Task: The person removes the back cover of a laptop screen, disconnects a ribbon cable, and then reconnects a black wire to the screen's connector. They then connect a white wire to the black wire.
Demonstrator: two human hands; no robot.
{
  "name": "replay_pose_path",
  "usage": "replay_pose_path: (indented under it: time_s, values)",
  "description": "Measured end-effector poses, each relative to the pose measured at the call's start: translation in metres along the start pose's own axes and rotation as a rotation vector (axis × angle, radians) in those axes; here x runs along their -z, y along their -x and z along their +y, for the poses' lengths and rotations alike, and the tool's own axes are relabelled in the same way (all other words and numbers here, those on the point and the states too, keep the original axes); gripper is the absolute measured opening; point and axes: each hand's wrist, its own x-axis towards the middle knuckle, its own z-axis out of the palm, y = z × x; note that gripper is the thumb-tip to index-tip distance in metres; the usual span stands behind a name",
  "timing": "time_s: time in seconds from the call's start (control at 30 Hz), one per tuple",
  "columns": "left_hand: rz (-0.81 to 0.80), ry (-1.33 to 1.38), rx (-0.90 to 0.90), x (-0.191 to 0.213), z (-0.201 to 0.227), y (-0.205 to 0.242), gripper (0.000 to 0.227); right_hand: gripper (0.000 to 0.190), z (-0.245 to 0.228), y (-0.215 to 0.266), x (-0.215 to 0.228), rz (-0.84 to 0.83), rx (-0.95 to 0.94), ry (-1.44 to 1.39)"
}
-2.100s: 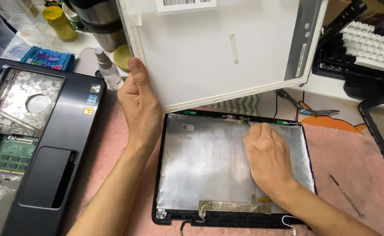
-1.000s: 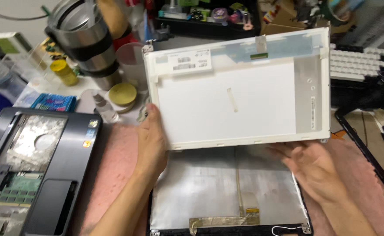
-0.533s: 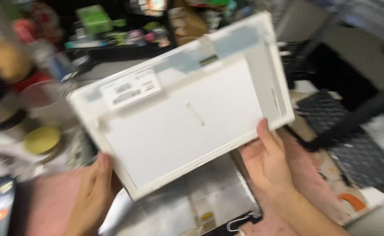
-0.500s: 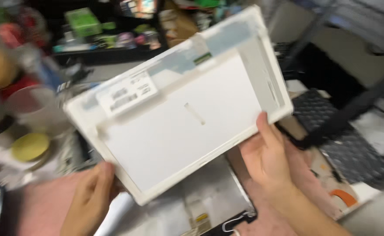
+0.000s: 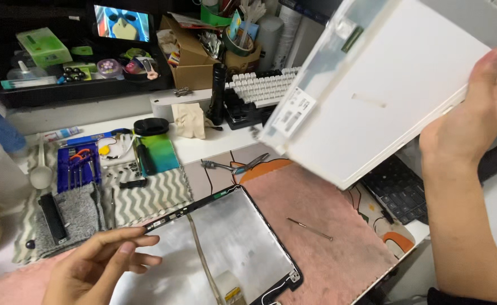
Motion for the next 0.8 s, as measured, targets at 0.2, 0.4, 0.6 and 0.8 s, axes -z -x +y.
replay_pose_path:
  time_s: [0.2,0.4,0.6,0.8]
  values:
    - [-0.085,0.0,-0.255,0.017,-0.049,-0.023,0.029,0.052,0.097,0.011,0.048,0.152,-0.008,0.052]
    - [-0.012,-0.024,-0.166,0.014,-0.041,-0.022,0.029,0.052,0.157,0.03,0.081,0.151,0.001,0.259]
    - [-0.087,-0.024,-0.314,0.031,-0.072,-0.039,0.028,0.051,0.2,0.026,0.095,0.211,0.044,0.326]
    - [-0.07,-0.052,-0.281,0.035,-0.075,-0.043,0.029,0.046,0.208,0.031,0.094,0.232,0.022,0.451]
